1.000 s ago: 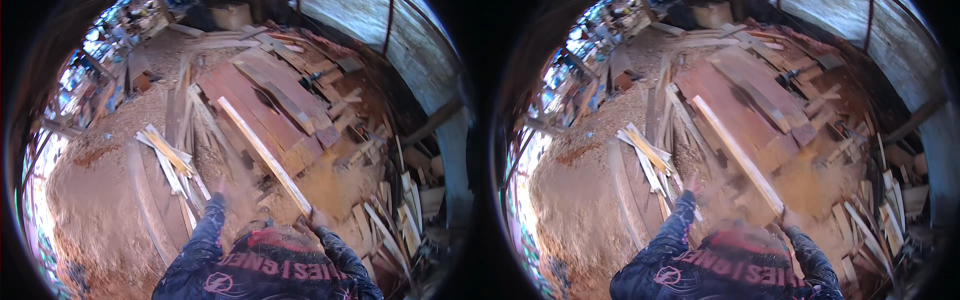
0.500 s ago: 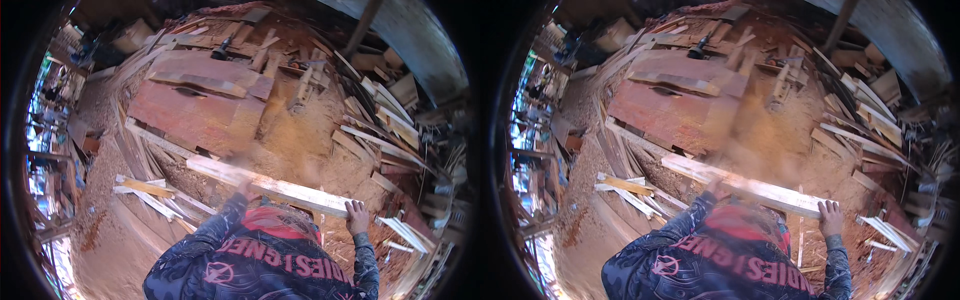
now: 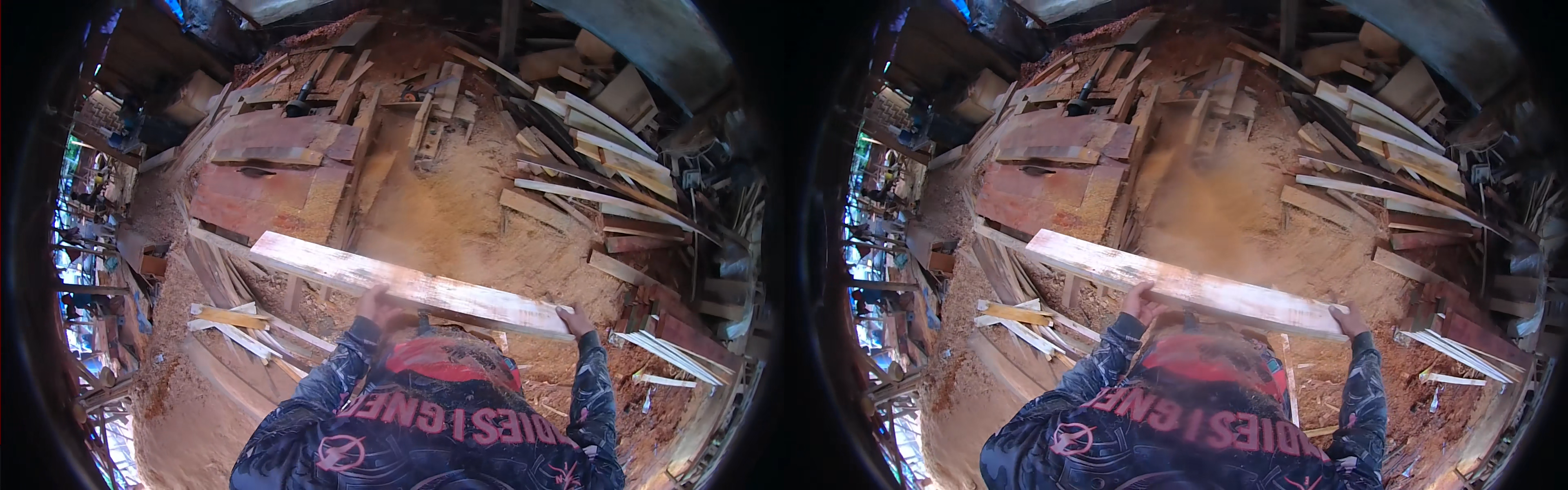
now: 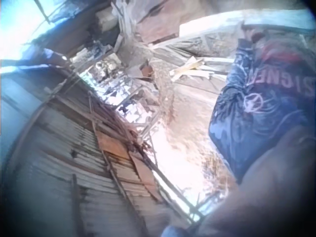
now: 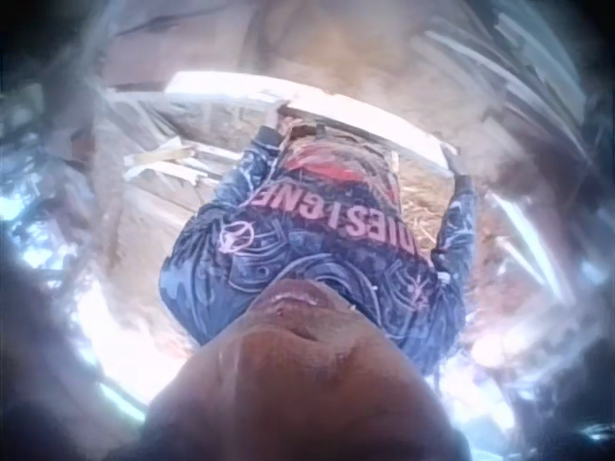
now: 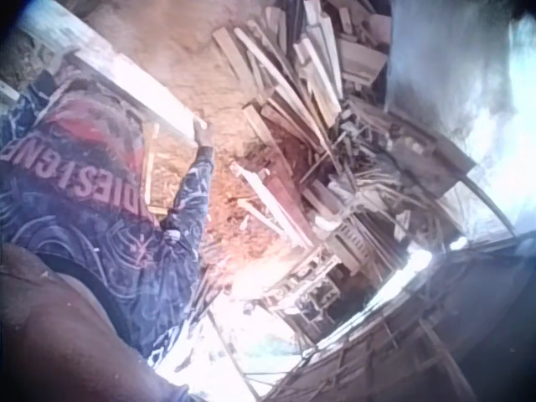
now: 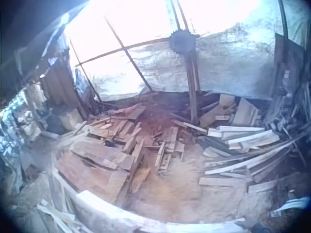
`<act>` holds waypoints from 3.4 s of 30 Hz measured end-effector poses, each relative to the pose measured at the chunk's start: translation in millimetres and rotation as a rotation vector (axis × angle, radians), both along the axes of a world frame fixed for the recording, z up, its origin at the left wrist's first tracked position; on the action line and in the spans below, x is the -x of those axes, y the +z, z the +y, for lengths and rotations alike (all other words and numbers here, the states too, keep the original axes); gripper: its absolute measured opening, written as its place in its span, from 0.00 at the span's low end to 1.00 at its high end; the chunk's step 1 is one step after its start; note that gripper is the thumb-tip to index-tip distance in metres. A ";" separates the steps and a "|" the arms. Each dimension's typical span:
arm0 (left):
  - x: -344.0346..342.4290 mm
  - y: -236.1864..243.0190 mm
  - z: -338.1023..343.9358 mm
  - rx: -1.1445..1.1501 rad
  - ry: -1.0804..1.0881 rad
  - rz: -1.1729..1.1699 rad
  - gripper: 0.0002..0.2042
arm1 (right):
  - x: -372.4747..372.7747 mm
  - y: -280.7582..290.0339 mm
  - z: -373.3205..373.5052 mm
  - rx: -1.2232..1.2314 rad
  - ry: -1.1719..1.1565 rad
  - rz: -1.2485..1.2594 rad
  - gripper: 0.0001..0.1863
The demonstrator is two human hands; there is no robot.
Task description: The person feeds wood planks through a table saw and places the cut pieces onto a pile of wood.
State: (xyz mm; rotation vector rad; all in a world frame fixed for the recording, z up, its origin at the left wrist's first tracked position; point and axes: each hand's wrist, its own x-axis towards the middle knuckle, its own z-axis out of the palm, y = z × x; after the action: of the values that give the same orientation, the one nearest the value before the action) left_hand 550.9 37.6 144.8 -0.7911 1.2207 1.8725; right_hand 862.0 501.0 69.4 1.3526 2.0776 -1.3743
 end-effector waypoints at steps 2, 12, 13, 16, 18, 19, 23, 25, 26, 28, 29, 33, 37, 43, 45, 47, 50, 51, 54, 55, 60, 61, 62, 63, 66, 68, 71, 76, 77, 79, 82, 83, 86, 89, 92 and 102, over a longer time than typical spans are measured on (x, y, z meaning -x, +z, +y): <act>-27.5 -0.3 33.4 0.082 -0.022 0.024 0.22 | -44.5 -11.0 32.5 -0.030 -0.017 0.002 0.33; -46.2 -36.7 232.8 0.181 -0.515 -0.095 0.21 | -232.0 35.5 70.7 0.021 -0.236 -0.207 0.36; -40.4 -41.0 259.4 0.173 -0.572 -0.095 0.21 | -239.8 34.5 66.0 0.023 -0.289 -0.264 0.36; -35.7 -57.7 359.9 0.213 -0.783 -0.156 0.23 | -272.8 24.5 47.6 0.001 -0.338 -0.267 0.35; -41.1 -62.6 413.2 0.158 -0.911 -0.161 0.22 | -295.6 25.8 18.8 0.102 -0.550 -0.274 0.34; -46.2 -71.1 447.4 0.100 -1.005 -0.166 0.21 | -305.2 24.0 5.9 0.173 -0.696 -0.229 0.33; -85.8 -118.8 577.3 0.076 -1.241 -0.315 0.18 | -323.7 17.8 -58.2 0.257 -0.891 -0.405 0.24; -98.2 -149.0 648.9 0.067 -1.398 -0.236 0.16 | -306.8 15.8 -82.2 0.023 -0.097 -0.569 0.21; -103.6 -161.0 677.5 0.127 -1.515 -0.143 0.15 | -289.7 16.9 -94.1 -0.053 -0.071 -0.561 0.21; -113.6 -184.1 736.2 0.143 -1.535 -0.068 0.15 | -252.3 28.4 -97.1 -0.321 -0.112 -0.370 0.23; -116.3 -195.6 764.8 0.221 -1.552 0.023 0.15 | -226.7 32.3 -86.8 -0.500 -0.184 -0.183 0.24; -111.5 -246.6 908.3 0.078 -1.754 0.263 0.21 | -129.9 64.8 30.8 0.483 -0.900 -0.131 0.32; -91.8 -269.7 1088.7 0.255 -1.699 1.007 0.20 | -20.9 64.2 205.6 0.509 -1.119 0.045 0.35; 27.1 -157.8 1159.2 -0.213 -1.290 0.284 0.13 | 137.5 2.1 438.7 -0.044 -0.742 0.319 0.36; 77.8 -124.3 1113.8 -0.189 -1.229 0.407 0.14 | 212.5 -40.1 513.9 -0.052 -0.779 0.304 0.38; 146.0 -108.6 1043.6 -0.190 -1.244 0.600 0.14 | 291.1 -76.0 577.2 0.123 -1.031 0.191 0.41; 251.1 -115.6 879.0 -0.079 -0.925 0.487 0.16 | 390.5 -96.9 615.6 0.052 -0.947 0.150 0.42; 278.6 -123.8 814.4 0.263 -0.828 0.495 0.18 | 413.9 -95.9 615.9 0.233 -0.924 0.470 0.37; 327.8 -139.9 602.1 0.802 -0.692 0.354 0.07 | 436.2 -91.7 605.9 0.457 -0.331 0.621 0.27; 334.0 -140.6 530.8 0.947 -0.527 0.070 0.06 | 424.8 -94.5 595.4 0.333 -0.068 0.737 0.25; 180.2 -168.5 308.0 1.468 -1.135 -0.036 0.20 | 270.6 -157.5 535.2 -0.043 0.276 0.686 0.30; 141.1 -177.2 318.2 1.459 -1.269 0.012 0.23 | 218.8 -173.2 521.7 0.004 0.296 0.447 0.30; 110.6 -184.4 342.4 1.416 -1.387 0.113 0.26 | 162.9 -188.7 505.4 -0.020 0.307 0.314 0.25; 58.3 -193.1 385.4 1.366 -1.376 0.234 0.23 | 107.0 -201.3 490.6 -0.344 0.855 0.132 0.18; -47.0 -183.4 515.8 0.939 -1.436 0.619 0.17 | -78.2 -205.3 452.3 -0.145 1.188 -0.335 0.18; -101.4 -165.4 575.4 0.803 -1.245 0.502 0.17 | -161.1 -202.7 451.8 0.522 0.556 -0.639 0.17; -127.2 -149.2 575.4 0.939 -1.038 0.573 0.18 | -232.2 -203.5 470.4 0.687 -0.113 -0.838 0.14; -141.2 -178.7 510.8 0.837 -0.985 0.323 0.17 | -225.2 -229.8 523.2 0.669 -0.698 -0.314 0.14; -145.3 -185.2 501.2 0.862 -1.044 0.441 0.16 | -212.6 -231.3 527.1 0.684 -0.679 -0.235 0.14; -148.8 -195.6 490.1 1.025 -1.571 0.570 0.15 | -178.5 -225.4 530.3 0.533 -0.661 -0.215 0.17; -129.5 -202.4 480.4 1.095 -1.339 0.468 0.15 | -115.0 -203.9 516.2 0.572 -0.616 -0.211 0.21; -114.3 -203.8 476.8 1.102 -1.326 0.446 0.15 | -91.8 -197.4 510.4 0.567 -0.606 -0.214 0.21; -48.8 -204.2 459.3 1.037 -0.780 0.331 0.13 | -23.3 -187.9 493.1 0.497 -0.345 -0.385 0.22; 35.0 -209.5 455.0 0.701 -0.332 0.182 0.12 | 43.4 -199.1 485.6 0.453 -0.256 -0.504 0.21; 133.0 -233.5 472.1 0.824 -0.548 0.452 0.16 | 91.3 -219.2 469.0 0.459 -0.340 -0.444 0.17; 328.1 -336.2 497.1 0.706 -1.486 0.306 0.22 | 230.3 -184.5 312.7 0.579 -0.332 -0.869 0.31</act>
State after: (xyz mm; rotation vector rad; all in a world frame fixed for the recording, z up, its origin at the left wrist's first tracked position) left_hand 222.9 534.7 -191.4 0.2096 1.8844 0.3165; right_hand 631.7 813.7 -115.1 1.6380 0.8502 -1.0658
